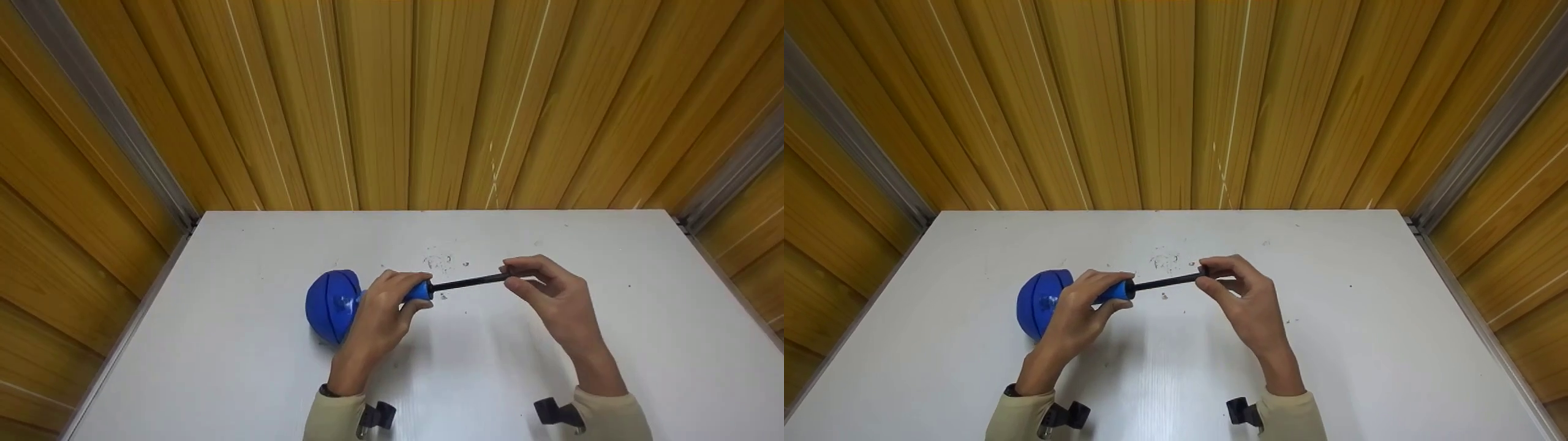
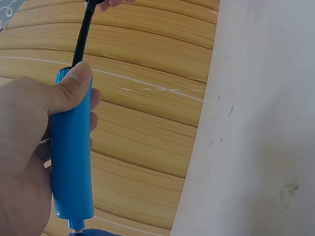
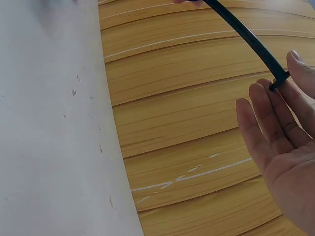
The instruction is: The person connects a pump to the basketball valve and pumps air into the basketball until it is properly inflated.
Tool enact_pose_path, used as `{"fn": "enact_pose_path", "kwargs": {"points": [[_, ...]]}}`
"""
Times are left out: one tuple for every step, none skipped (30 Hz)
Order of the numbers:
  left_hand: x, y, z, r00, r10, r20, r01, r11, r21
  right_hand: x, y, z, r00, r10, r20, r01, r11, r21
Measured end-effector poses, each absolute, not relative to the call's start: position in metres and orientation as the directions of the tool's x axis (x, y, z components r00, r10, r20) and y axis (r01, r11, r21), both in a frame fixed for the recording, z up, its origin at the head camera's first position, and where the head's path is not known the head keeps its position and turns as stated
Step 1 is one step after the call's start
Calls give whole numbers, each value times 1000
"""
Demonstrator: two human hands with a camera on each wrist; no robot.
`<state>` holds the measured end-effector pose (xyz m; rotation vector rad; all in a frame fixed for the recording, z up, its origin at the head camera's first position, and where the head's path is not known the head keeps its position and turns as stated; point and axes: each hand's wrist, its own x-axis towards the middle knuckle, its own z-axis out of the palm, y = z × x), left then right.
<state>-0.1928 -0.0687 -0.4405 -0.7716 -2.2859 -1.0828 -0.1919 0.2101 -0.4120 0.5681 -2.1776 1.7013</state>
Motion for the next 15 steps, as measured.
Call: {"fn": "enact_pose_path", "kwargs": {"points": [[-193,-67,-441,-716,280,640,672,525,522,-192,208,-413,-865,-122,487,-503,208,-839],[-193,-66,-441,-711,280,645,676,524,517,-193,205,-414,-860,-128,494,-510,199,-837],[-192,-64,-441,-707,279,650,679,523,514,-193,200,-416,-856,-136,499,-517,190,-835],[-192,-63,-442,-702,278,656,684,520,512,-193,195,-418,-851,-147,504,-524,177,-833],[-192,-61,-442,-698,278,660,687,519,508,-193,188,-421,-848,-161,505,-528,168,-833],[-192,-61,-443,-695,280,662,690,518,505,-194,182,-424,-848,-172,502,-526,151,-837],[-191,-60,-443,-695,283,661,691,517,505,-194,175,-428,-847,-185,498,-524,136,-841],[-191,-59,-444,-696,287,658,692,515,507,-194,169,-431,-848,-200,491,-519,124,-845],[-190,-59,-444,-699,288,655,690,513,510,-194,163,-434,-847,-215,486,-516,114,-849],[-190,-58,-445,-699,290,653,690,512,512,-195,159,-437,-847,-226,481,-512,106,-852],[-190,-58,-445,-702,290,651,689,510,516,-194,155,-439,-849,-235,472,-506,106,-856],[-190,-57,-446,-704,291,648,688,506,520,-194,153,-441,-851,-242,465,-500,106,-860],[-190,-57,-446,-705,293,646,689,501,524,-194,152,-441,-849,-248,466,-504,118,-855],[-191,-57,-446,-705,294,645,689,496,527,-194,152,-441,-848,-250,467,-508,133,-851],[-191,-57,-446,-705,295,644,690,492,530,-194,154,-441,-845,-250,472,-516,150,-843]]}}
